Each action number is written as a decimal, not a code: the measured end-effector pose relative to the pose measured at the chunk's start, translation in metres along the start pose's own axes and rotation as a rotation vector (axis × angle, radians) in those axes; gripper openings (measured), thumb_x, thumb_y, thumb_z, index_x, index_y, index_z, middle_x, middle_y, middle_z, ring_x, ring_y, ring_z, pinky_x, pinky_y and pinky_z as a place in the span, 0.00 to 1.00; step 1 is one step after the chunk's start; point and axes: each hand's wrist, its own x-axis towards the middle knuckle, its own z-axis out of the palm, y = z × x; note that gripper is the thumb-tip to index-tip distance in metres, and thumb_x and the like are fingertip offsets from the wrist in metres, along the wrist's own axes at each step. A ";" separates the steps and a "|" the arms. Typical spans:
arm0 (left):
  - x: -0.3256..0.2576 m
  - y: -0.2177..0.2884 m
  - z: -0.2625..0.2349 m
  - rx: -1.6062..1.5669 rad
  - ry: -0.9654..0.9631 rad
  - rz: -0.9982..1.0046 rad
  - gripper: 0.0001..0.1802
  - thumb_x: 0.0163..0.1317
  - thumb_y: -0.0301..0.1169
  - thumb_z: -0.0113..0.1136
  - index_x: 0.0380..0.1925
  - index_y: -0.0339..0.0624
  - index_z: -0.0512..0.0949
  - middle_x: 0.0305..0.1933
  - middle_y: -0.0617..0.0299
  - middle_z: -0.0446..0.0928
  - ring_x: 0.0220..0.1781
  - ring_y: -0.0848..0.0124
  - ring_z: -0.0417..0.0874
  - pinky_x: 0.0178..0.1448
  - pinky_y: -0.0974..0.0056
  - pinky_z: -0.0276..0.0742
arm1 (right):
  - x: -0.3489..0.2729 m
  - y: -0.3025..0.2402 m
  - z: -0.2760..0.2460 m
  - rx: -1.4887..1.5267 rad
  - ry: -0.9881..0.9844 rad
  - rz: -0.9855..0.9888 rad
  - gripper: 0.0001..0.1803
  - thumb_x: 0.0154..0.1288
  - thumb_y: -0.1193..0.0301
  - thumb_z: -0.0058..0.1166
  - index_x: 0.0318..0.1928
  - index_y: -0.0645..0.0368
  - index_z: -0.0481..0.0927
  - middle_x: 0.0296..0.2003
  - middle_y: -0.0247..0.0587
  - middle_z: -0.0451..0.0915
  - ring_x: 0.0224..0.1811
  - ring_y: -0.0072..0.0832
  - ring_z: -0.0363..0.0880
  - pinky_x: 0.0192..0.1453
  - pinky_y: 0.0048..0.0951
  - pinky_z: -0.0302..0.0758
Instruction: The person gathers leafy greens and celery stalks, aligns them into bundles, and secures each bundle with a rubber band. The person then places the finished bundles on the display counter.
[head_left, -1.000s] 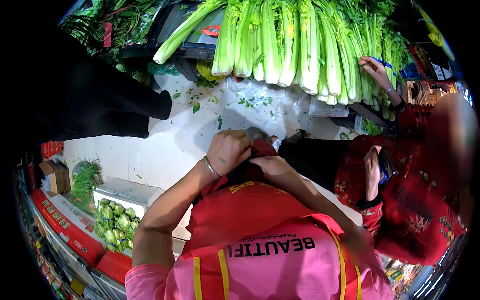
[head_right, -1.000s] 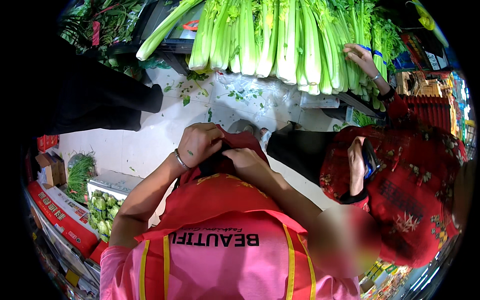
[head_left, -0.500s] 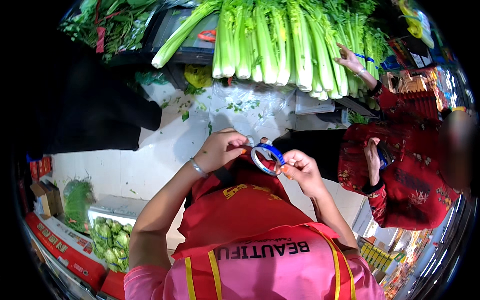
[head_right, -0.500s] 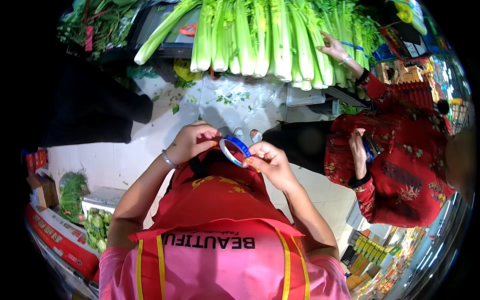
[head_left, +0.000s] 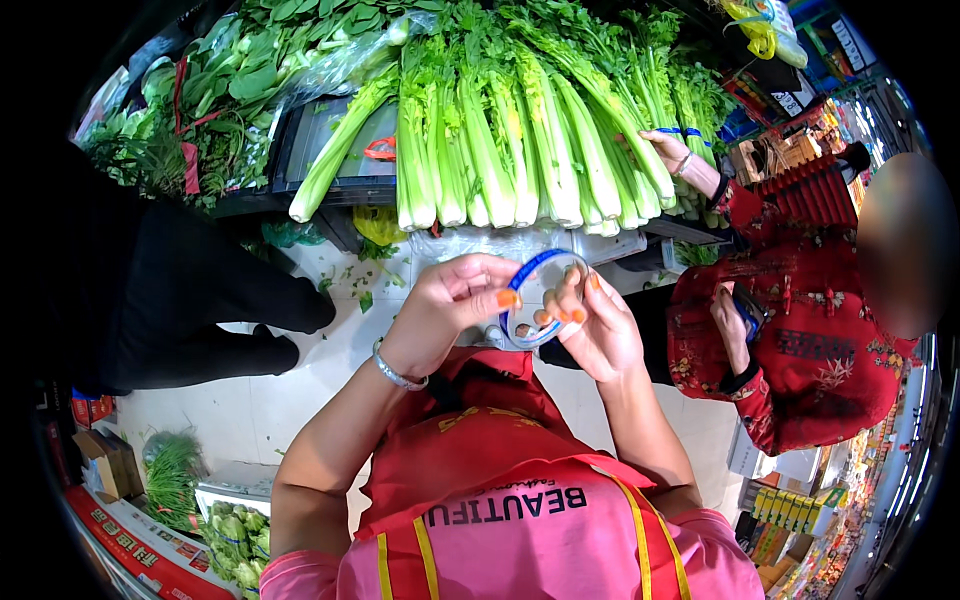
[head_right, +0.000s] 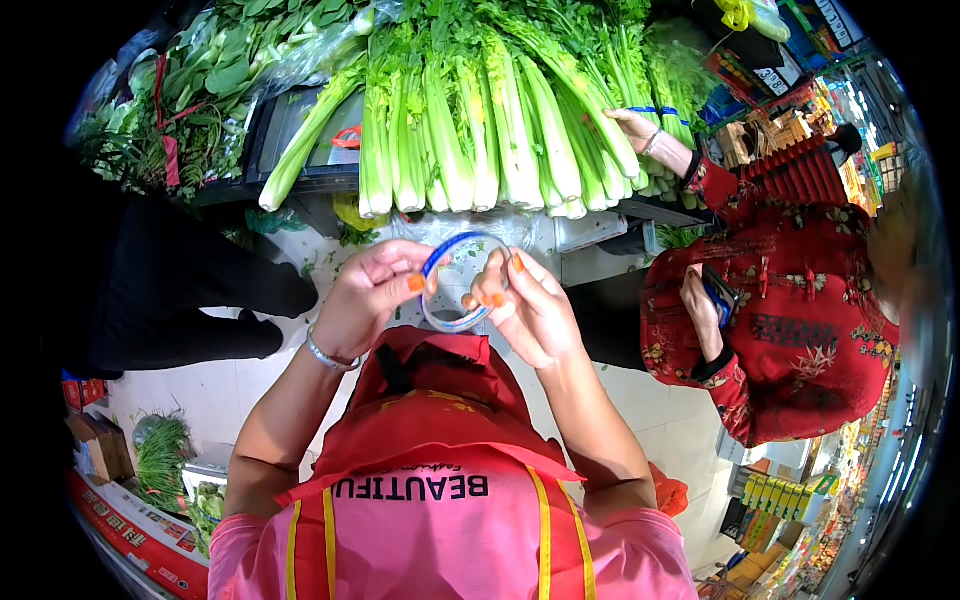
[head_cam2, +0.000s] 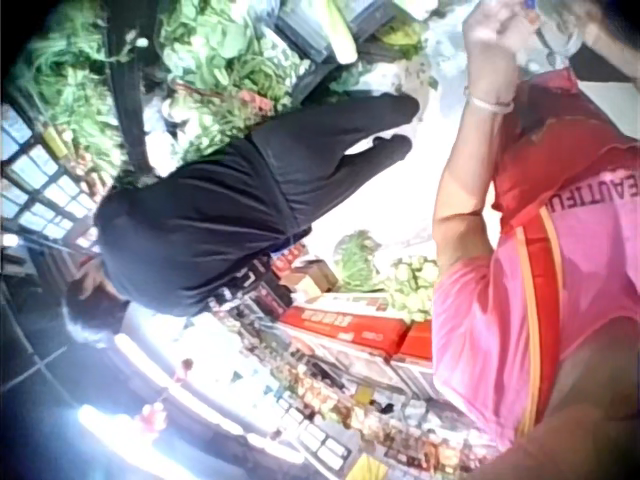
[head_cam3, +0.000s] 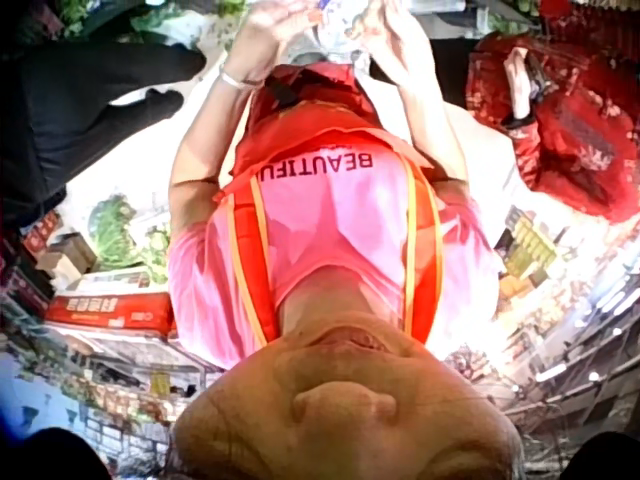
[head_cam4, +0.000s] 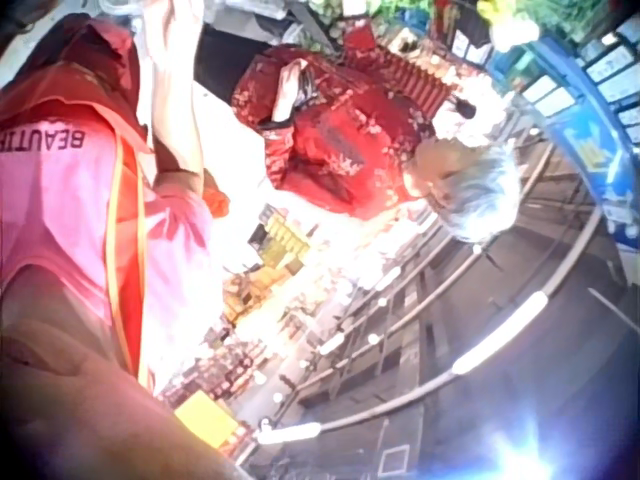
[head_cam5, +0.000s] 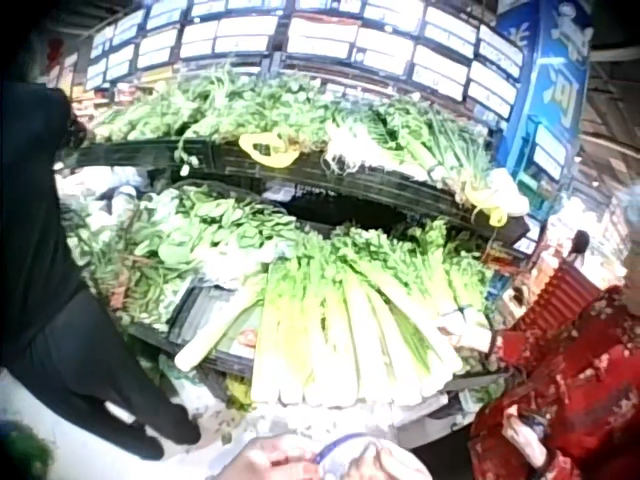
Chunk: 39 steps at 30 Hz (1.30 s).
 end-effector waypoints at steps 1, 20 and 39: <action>0.004 -0.003 0.003 0.012 0.059 0.046 0.17 0.59 0.27 0.53 0.49 0.35 0.70 0.44 0.61 0.75 0.43 0.74 0.75 0.50 0.68 0.70 | 0.002 -0.001 0.002 0.116 0.025 -0.010 0.12 0.69 0.65 0.39 0.41 0.60 0.71 0.28 0.35 0.70 0.36 0.28 0.68 0.47 0.32 0.67; 0.036 0.005 0.011 0.394 -0.275 -0.171 0.07 0.62 0.31 0.52 0.34 0.39 0.73 0.33 0.65 0.74 0.35 0.77 0.74 0.42 0.70 0.70 | 0.003 -0.046 0.011 -1.628 0.188 -0.691 0.22 0.62 0.66 0.46 0.54 0.63 0.67 0.60 0.51 0.58 0.65 0.40 0.54 0.66 0.39 0.50; 0.094 -0.029 0.058 0.485 0.021 0.251 0.19 0.50 0.21 0.62 0.45 0.35 0.75 0.37 0.64 0.73 0.38 0.79 0.73 0.44 0.75 0.69 | -0.017 -0.054 -0.043 -0.462 0.285 -0.358 0.20 0.70 0.59 0.38 0.29 0.64 0.70 0.15 0.31 0.64 0.20 0.18 0.61 0.35 0.23 0.65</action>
